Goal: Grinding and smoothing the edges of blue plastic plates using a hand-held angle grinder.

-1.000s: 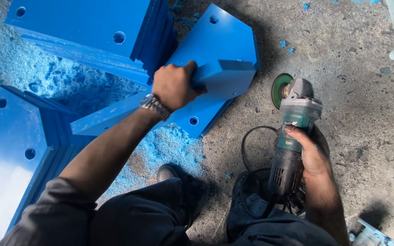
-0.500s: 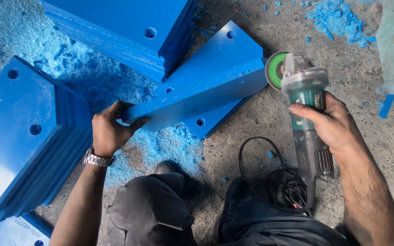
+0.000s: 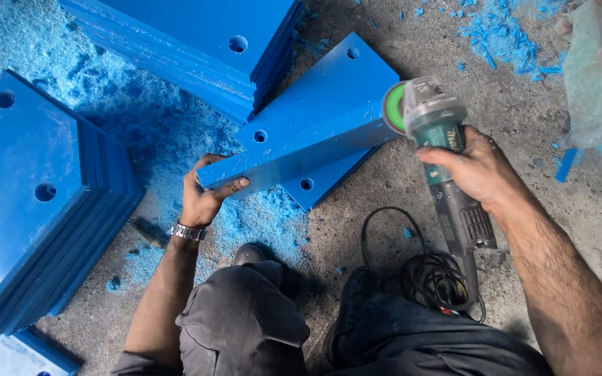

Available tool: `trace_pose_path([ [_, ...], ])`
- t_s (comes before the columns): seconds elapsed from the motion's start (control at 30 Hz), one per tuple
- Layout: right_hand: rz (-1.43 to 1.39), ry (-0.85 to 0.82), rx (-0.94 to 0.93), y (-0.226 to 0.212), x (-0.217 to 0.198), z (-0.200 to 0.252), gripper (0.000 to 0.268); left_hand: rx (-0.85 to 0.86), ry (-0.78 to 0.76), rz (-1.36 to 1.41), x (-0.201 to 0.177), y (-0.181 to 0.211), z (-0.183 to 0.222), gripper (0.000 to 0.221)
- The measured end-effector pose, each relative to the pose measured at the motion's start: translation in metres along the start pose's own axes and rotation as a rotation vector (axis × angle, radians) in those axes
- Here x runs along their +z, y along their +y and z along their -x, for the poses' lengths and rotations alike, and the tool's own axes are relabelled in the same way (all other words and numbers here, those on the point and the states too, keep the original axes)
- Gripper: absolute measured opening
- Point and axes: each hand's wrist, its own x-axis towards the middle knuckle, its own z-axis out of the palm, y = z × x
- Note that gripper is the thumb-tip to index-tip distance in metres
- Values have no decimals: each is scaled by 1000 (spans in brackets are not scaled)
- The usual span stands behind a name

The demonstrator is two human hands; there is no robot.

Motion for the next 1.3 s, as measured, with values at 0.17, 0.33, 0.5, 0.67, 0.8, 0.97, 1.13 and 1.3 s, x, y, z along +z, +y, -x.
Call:
trace_pose_path([
  [0.17,21,10,64,-11,1,0,41,-24,-12,65,6,3,5,52],
  [0.33,-6,99,141,-12,-7,2,40,-15,11,31,5,9,7,51],
  [0.5,74,-5,61,-23,4,10,39,-29,-2,59,8,6,6,53],
  [0.67,115,38,47,-10,-12,-5,40,-19,7,36,7,6,8,53],
  [0.8,191,-30,77,-40,14,14,45,-35,-5,38,9,8,5,54],
  [0.97,189,-85,-47,-28,20,4,44,-15,-6,58,11,5,4,54],
  [1.13,255,38,-16,-16,3,-7,40,27,-2,43,8,3,5,53],
  [1.3,176,-29,48,-33,17,14,53,3,-20,25,10,4,5,53],
])
